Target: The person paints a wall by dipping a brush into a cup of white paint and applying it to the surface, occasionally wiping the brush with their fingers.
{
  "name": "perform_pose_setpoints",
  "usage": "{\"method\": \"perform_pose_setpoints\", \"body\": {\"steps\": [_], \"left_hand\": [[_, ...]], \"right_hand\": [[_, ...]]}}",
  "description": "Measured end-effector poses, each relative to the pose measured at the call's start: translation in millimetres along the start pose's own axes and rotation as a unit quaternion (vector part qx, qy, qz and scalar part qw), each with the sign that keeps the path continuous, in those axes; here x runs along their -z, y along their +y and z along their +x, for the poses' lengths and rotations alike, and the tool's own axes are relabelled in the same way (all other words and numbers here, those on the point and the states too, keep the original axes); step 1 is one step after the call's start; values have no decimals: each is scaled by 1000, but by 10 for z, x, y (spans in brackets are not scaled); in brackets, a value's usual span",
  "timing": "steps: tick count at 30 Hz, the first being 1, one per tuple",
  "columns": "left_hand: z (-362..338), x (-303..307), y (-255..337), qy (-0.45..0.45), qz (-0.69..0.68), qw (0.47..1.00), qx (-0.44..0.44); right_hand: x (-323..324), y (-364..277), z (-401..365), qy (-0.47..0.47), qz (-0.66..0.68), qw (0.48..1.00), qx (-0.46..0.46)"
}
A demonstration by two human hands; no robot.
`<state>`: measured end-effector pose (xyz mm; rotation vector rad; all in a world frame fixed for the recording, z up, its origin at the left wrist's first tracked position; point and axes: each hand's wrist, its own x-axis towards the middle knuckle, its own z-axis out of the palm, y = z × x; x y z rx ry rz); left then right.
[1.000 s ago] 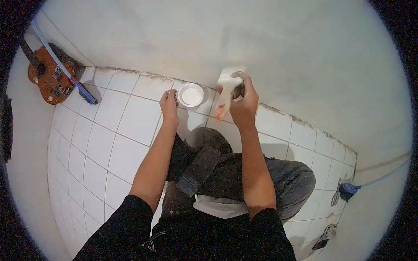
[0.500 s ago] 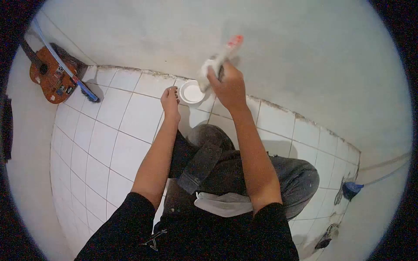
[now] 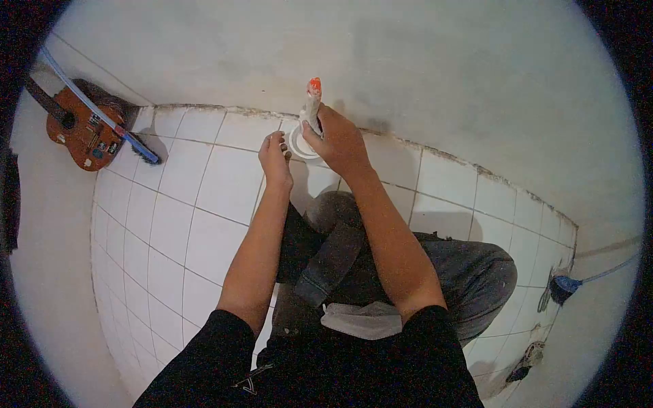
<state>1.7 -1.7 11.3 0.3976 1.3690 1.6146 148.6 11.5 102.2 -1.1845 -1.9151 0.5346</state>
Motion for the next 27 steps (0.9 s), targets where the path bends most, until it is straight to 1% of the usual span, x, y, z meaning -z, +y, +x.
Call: {"method": "perform_pose_setpoints", "body": {"steps": [2, 4, 7, 13, 23, 25, 27], "left_hand": [[13, 11, 2, 1, -2, 1000, 2], [11, -7, 6, 1, -7, 1000, 4], [-1, -2, 27, -4, -3, 1000, 0], [11, 0, 4, 0, -3, 1000, -1], [25, 4, -1, -1, 1, 1000, 0], [43, 8, -26, 2, 3, 1000, -1], [52, 14, -25, -4, -12, 1000, -3]], "right_hand": [[-52, 47, -17, 6, 1, 1000, 3], [-15, -7, 2, -26, -5, 999, -23], [-41, 14, 3, -19, -15, 1000, -2], [-58, 36, 1, -38, -30, 999, -13], [-122, 111, -20, -17, -37, 999, -2], [-84, 74, -10, -49, -47, 997, -20], [-69, 36, -1, -49, -44, 998, -22]]}}
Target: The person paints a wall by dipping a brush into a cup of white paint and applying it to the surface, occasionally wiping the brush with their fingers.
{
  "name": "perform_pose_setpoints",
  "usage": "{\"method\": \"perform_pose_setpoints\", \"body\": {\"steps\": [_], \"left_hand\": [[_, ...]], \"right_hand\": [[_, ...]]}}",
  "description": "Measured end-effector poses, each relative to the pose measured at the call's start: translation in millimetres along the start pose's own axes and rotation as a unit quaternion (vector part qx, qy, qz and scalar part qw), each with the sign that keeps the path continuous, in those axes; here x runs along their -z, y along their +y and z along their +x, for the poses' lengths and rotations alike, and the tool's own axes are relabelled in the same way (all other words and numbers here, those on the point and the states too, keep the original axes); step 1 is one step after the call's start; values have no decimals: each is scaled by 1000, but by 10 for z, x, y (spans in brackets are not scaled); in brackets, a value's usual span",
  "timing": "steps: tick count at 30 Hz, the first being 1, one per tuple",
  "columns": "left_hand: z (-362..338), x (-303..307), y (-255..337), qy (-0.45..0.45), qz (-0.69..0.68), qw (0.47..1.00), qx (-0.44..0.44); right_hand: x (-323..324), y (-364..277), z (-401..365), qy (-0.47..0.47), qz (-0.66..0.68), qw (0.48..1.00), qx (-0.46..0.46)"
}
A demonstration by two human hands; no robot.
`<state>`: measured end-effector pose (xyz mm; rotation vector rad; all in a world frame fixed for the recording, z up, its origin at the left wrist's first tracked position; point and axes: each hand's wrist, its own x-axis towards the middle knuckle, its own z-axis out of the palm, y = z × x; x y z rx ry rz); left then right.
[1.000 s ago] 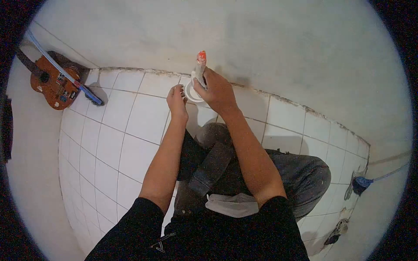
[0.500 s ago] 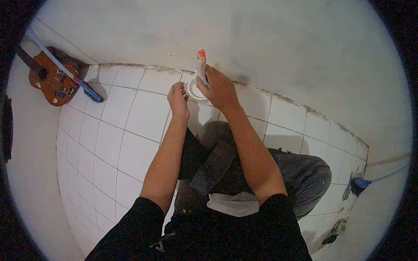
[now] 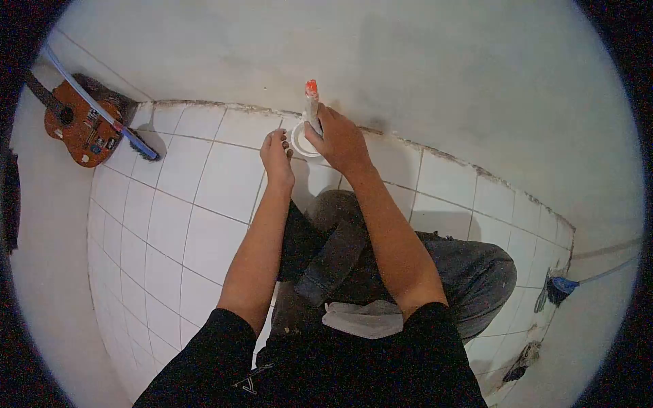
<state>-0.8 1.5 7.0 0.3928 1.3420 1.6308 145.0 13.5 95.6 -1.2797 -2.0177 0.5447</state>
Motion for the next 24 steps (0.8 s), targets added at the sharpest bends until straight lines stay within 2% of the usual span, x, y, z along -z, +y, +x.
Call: {"method": "perform_pose_setpoints", "body": {"steps": [2, 4, 8, 24], "left_hand": [[-19, -7, 15, 1, 6, 1000, 2], [-24, -8, 18, 3, 12, 1000, 4], [-22, -10, 20, 0, 1, 1000, 9], [-31, -13, 19, 7, 29, 1000, 6]], "right_hand": [[-11, 21, -4, 0, 3, 1000, -2], [-44, 60, -5, 26, -13, 999, 37], [-28, 53, -8, -3, -34, 999, -1], [27, 71, -6, 49, 32, 998, 1]]}}
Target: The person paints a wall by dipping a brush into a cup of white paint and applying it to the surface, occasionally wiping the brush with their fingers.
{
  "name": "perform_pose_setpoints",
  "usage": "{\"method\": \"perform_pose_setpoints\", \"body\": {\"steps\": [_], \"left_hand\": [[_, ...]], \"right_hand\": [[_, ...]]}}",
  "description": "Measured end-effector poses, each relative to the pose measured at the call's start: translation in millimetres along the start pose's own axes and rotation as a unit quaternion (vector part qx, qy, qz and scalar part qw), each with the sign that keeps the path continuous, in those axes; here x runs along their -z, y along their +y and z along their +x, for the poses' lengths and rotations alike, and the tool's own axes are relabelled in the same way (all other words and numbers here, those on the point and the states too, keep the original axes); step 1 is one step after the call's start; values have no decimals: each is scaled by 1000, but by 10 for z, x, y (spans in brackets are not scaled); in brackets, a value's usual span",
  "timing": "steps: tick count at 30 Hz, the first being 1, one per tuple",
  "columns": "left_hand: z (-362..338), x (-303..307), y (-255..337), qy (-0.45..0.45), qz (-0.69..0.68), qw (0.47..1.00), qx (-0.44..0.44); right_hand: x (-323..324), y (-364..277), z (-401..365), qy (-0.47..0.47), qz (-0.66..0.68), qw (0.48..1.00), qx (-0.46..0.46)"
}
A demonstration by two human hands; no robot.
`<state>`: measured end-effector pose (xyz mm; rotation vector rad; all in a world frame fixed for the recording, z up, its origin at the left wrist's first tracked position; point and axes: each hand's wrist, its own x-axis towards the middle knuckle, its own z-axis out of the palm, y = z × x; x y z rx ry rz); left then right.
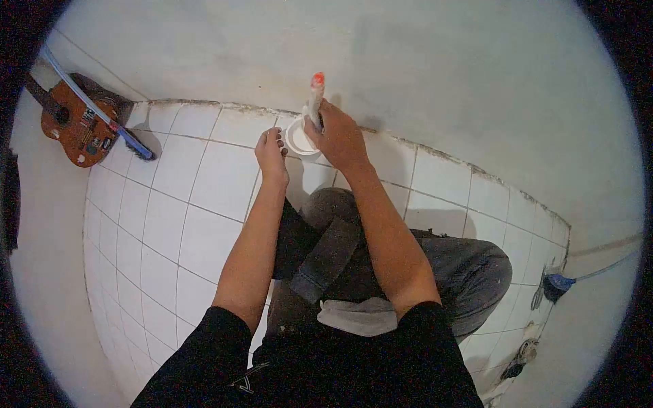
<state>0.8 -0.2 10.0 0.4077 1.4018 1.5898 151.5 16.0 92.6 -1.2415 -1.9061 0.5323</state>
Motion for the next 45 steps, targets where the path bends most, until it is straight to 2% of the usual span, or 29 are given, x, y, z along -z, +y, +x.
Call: {"method": "perform_pose_setpoints", "body": {"steps": [2, 4, 5, 7, 8, 10, 11, 13, 14, 16, 17, 18, 20, 22, 25, 26, 28, 30, 32, 34, 36, 37, 38, 40, 42, 44, 45], "left_hand": [[-8, 2, 3, 0, -2, 1000, -1], [-15, -2, 6, -1, -6, 1000, -4], [-23, -2, 9, -4, -1, 1000, -4], [-12, 1, 1, -8, 1, 1000, -6], [-4, 2, 1, -7, 7, 1000, -4], [-7, 5, -5, -8, 12, 1000, -4], [-17, 5, -7, -2, 18, 1000, -8], [-13, 6, 2, 11, 29, 999, -9], [-13, 0, 1, 10, 25, 1000, -12], [-20, -11, -8, 22, 16, 999, -20], [-23, -8, -15, 19, 10, 1000, -21], [-19, 11, -29, 15, 18, 999, -26], [40, 8, -57, 8, 20, 999, -30], [82, 25, -99, 21, 35, 999, -35], [101, 41, -130, 18, 30, 999, -32], [102, 37, -136, 18, 21, 999, -38], [71, 40, -124, 12, 13, 999, -33], [72, 43, -107, 12, 17, 999, -41], [106, 51, -124, 15, 15, 999, -40], [91, 48, -126, 12, 17, 999, -48], [117, 25, -137, 14, 21, 998, -59], [119, 25, -149, 19, 28, 997, -69], [115, 39, -161, 13, 31, 997, -67], [48, 11, -73, 5, 42, 997, -68], [-6, -40, 3, 1, 42, 998, -48], [4, 8, -33, 4, 23, 998, -51], [27, 16, -59, -1, 11, 999, -51]], "right_hand": [[34, 34, -7, 15, 11, 1000, -3], [79, 69, -5, 62, 110, 990, -67], [96, 88, -10, 63, 108, 990, -65], [117, 133, -36, 98, 198, 963, -155], [134, 156, -46, 99, 197, 963, -152], [191, 162, -66, 101, 312, 906, -266], [220, 157, -86, 103, 311, 907, -264], [287, 93, -128, 149, 418, 845, -298], [336, 60, -159, 149, 417, 847, -293], [475, 16, -250, 149, 556, 750, -326], [555, 17, -289, 148, 581, 718, -355], [640, -5, -337, 148, 578, 722, -350], [836, -95, -451, 124, 649, 671, -337], [1100, -287, -592, 110, 632, 699, -317], [1504, -471, -738, 14, 527, 826, -201], [1614, -502, -762, 15, 523, 828, -201], [1781, -562, -814, 19, 468, 866, -177], [1899, -586, -875, 27, 463, 872, -156], [2034, -560, -945, 3, 443, 862, -249], [2056, -259, -1162, -2, 411, 871, -268], [2023, -79, -1317, -3, 542, 799, -259], [1992, -138, -1367, 62, 473, 818, -321], [1946, -179, -1369, 68, 473, 817, -322], [1926, -210, -1298, 69, 263, 899, -343], [2003, -280, -1190, 64, 245, 893, -373], [2007, -244, -1106, 79, 247, 926, -275], [2015, -208, -1032, 82, 247, 924, -280]]}}
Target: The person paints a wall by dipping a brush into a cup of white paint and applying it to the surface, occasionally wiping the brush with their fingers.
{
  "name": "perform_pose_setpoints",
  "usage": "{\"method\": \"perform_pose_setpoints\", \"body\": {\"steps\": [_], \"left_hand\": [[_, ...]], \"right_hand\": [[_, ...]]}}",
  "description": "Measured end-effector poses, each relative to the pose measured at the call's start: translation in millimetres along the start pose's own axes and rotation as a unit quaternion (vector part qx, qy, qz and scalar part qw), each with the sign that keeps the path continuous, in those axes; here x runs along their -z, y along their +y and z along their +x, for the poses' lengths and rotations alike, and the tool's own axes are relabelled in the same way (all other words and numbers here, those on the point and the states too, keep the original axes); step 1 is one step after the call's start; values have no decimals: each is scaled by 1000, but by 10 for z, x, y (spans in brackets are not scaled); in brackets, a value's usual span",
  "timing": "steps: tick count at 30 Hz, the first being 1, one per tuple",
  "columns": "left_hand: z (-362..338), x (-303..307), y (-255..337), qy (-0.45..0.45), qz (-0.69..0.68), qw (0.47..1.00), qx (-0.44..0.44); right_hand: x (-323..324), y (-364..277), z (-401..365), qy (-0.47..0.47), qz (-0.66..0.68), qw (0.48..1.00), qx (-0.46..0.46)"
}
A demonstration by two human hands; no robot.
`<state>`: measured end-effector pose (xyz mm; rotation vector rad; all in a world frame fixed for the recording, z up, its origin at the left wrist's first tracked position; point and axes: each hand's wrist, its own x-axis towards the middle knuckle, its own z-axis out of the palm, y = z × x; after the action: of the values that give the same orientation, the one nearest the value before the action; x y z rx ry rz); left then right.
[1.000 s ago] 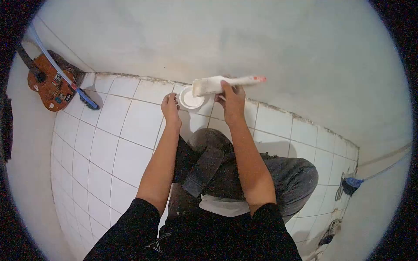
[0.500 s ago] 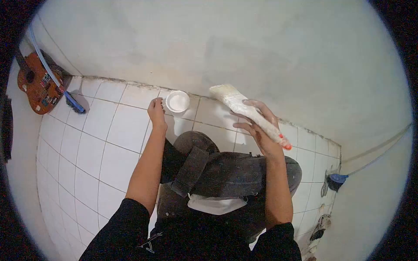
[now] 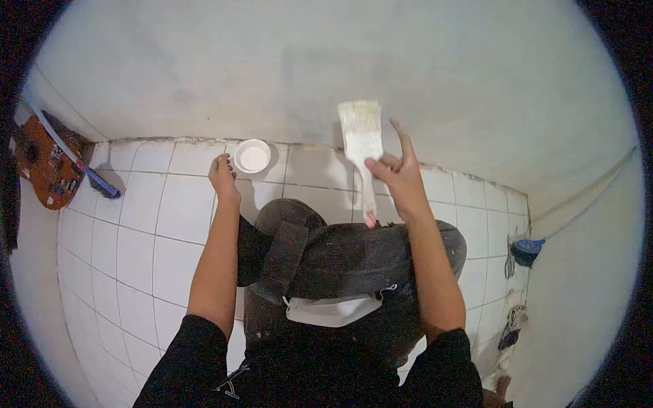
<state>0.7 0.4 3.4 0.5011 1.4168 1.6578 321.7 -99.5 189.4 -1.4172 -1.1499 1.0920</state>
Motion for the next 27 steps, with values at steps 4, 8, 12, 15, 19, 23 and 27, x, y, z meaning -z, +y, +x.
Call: {"method": "perform_pose_setpoints", "body": {"steps": [4, 8, 12, 15, 19, 23, 27], "left_hand": [[-10, -37, 44, 0, 11, 1000, 8], [-10, -14, 40, -1, 30, 999, 14], [43, 21, -35, -21, 46, 999, 7], [51, 66, -11, -36, 48, 998, 10], [30, 19, 8, -25, 59, 998, 18], [38, 18, 7, -37, 72, 997, 13], [11, 5, 40, -32, 94, 995, -1]], "right_hand": [[-58, 76, 320, -46, 72, 995, -44], [-372, 477, 525, -38, 163, 971, -168], [-722, 933, 687, 21, 251, 940, -232], [-734, 1085, 718, 38, 262, 929, -257], [-526, 1299, 770, 28, 154, 964, -216], [-481, 1231, 695, 45, 179, 958, -218], [-514, 1271, 742, 38, 168, 960, -221]]}}
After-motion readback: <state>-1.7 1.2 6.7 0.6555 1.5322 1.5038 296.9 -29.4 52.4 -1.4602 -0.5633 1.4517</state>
